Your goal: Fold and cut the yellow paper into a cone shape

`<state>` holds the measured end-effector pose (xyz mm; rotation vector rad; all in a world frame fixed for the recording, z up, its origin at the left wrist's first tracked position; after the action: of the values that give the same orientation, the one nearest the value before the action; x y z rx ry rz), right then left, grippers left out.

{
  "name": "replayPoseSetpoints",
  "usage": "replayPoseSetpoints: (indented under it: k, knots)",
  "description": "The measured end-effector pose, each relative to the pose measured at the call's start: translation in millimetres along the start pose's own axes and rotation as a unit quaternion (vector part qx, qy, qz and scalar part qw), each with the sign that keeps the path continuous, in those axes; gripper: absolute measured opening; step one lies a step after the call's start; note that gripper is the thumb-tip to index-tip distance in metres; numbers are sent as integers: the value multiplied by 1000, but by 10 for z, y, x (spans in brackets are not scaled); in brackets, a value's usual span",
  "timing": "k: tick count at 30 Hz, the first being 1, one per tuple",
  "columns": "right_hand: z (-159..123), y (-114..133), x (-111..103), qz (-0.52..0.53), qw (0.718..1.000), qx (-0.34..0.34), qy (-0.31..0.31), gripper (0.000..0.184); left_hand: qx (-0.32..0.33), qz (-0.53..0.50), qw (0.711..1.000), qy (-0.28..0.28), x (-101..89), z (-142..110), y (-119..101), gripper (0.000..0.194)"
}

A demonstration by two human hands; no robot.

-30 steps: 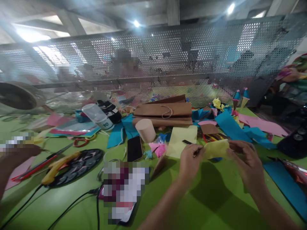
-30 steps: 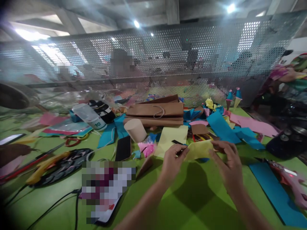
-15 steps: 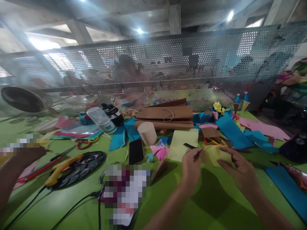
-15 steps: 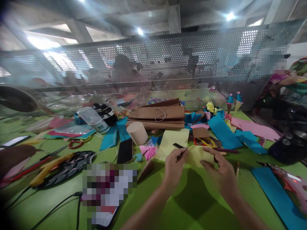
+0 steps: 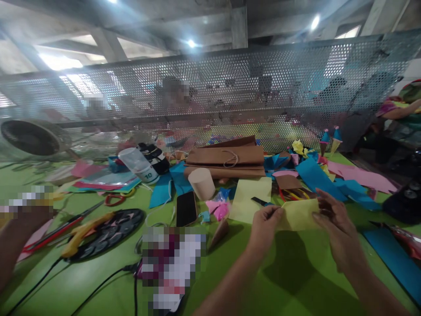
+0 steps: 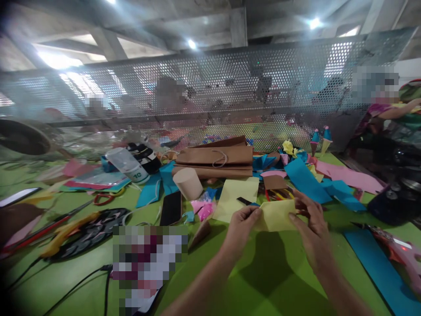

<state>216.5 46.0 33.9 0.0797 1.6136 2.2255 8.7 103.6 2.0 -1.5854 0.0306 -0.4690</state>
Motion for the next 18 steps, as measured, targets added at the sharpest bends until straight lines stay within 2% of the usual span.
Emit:
replayPoseSetpoints:
  k: [4,7,9,13,18]
  knots:
    - [41,-116,74,175,980,82,46,32,-44,-27,999,14,32,-17,79,49]
    - [28,-188,127,245,957,146,54,34,-66,-34,997,14,38,-29,118,51]
    - [7,-198,184,276,945,162,72,37,-69,-37,997,14,37,-32,129,50]
    - [-32,-173,217,239,956,152,81,42,-63,-23,997,28,50,-26,126,44]
    - [-30,-108,216,171,972,134,87,31,-42,32,997,56,82,-22,72,38]
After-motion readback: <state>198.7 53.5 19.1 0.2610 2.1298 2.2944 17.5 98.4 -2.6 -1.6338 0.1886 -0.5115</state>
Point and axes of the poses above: each hand's wrist, its own z-axis towards the middle knuckle, its own x-axis out of the palm, y = z × x, the point moved 9 cm from there along z, towards the middle knuckle, and after that the axes turned 7 degrees about y, right-handed, at the moved point
